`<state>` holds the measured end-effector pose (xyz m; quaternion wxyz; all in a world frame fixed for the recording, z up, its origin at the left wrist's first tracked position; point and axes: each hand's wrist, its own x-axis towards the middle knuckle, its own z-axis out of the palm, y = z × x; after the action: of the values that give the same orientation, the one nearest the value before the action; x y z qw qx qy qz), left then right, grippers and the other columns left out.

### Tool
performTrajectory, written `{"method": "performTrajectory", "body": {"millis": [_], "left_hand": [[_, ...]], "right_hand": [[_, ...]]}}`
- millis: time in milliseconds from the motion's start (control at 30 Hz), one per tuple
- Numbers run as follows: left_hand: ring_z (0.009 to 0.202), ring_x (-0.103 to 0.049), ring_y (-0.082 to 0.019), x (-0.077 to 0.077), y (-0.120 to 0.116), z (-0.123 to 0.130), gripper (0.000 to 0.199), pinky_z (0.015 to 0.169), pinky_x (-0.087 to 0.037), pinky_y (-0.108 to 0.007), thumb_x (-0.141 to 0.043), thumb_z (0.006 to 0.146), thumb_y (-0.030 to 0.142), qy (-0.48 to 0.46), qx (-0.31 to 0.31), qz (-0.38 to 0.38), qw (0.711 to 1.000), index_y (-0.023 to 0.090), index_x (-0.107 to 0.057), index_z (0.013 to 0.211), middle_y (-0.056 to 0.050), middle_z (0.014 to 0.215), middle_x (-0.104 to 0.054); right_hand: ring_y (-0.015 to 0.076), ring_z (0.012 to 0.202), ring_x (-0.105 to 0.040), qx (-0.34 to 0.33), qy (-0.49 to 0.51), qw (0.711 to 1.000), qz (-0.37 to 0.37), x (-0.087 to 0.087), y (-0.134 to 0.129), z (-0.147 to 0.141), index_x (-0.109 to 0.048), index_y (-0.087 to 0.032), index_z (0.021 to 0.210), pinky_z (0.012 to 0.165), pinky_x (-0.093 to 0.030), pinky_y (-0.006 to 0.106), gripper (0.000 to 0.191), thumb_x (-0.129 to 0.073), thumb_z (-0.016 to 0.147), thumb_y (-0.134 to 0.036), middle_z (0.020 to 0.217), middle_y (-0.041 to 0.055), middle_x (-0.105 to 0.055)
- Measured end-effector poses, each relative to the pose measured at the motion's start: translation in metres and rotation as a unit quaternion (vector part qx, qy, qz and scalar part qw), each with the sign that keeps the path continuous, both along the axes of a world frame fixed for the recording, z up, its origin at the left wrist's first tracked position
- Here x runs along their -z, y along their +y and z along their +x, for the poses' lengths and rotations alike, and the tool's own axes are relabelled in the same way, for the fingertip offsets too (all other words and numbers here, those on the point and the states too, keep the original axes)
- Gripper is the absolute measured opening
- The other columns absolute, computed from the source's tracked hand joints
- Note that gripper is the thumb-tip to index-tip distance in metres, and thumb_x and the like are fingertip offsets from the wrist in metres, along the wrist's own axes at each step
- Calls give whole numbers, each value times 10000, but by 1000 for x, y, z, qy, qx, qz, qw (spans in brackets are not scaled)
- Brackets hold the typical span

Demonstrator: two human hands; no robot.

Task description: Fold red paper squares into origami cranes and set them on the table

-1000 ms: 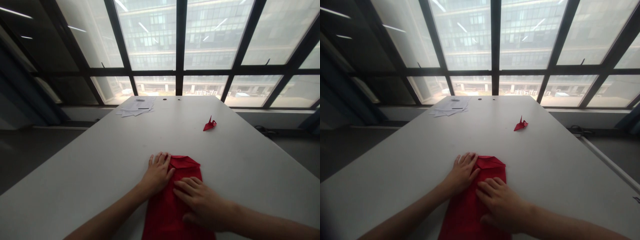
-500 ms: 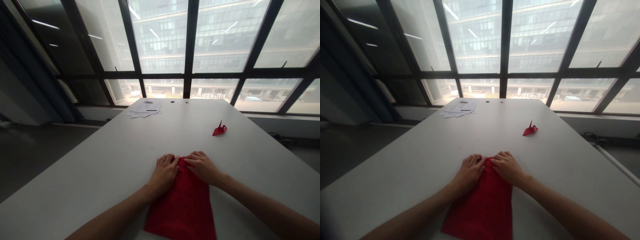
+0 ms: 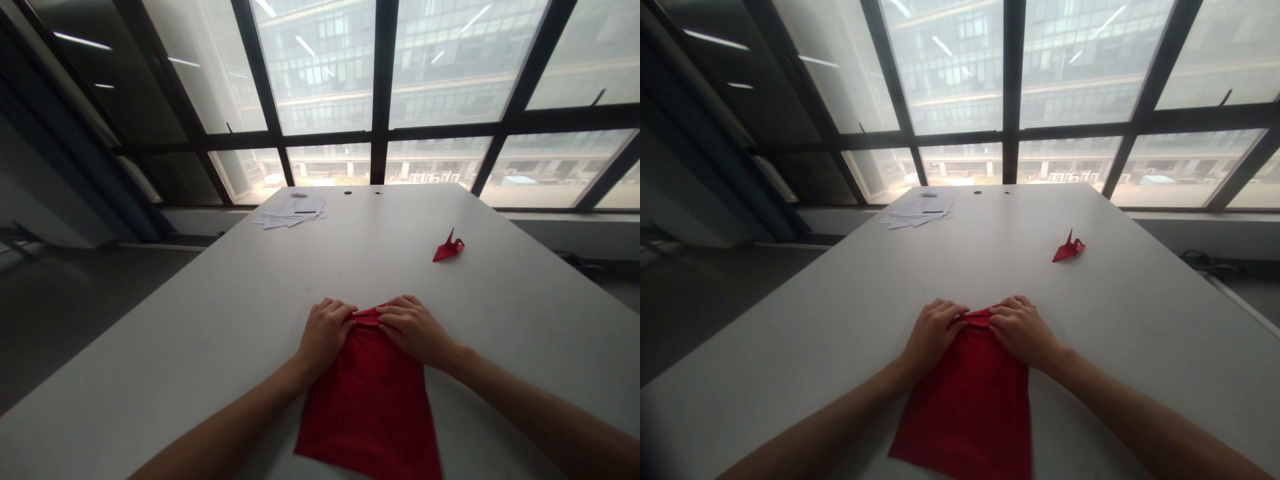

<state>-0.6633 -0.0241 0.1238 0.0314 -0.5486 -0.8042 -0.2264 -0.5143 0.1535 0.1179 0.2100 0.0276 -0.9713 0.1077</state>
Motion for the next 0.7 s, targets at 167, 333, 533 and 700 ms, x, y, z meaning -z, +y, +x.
{"method": "performTrajectory", "body": {"millis": [167,333,533,700], "left_hand": [[1014,-544,-225,-3,0,0,239,908,-425,-384,-519,978,280,32,10,-37,999,301,-744,1056,-46,1062,-665],[1061,-534,-239,-8,-6,5,263,907,-429,-396,-475,991,272,68,9,-69,995,286,-697,1131,-55,1127,-637],[1246,-473,-287,-5,-22,11,335,1057,-371,-453,-460,978,258,108,-15,-100,989,199,-609,1271,-109,1310,-589],[1252,-493,-268,-4,-20,4,342,1070,-393,-430,-468,981,243,82,-43,-69,993,173,-595,1291,-118,1344,-579]], "right_hand": [[211,992,-609,4,-13,1000,-2,-3,-3,0,-661,-242,1131,968,-391,396,214,-547,957,-189,1069,47,-730],[228,1013,-579,11,-33,999,33,-3,-5,0,-669,-235,1095,970,-390,410,187,-565,943,-210,1074,72,-680],[241,1010,-564,14,-31,997,70,-2,-5,0,-672,-234,1103,977,-384,428,199,-566,939,-199,1045,84,-661],[253,1017,-556,13,-31,996,84,-2,-5,-1,-669,-229,1110,986,-376,441,199,-560,945,-207,1054,89,-661]]}}
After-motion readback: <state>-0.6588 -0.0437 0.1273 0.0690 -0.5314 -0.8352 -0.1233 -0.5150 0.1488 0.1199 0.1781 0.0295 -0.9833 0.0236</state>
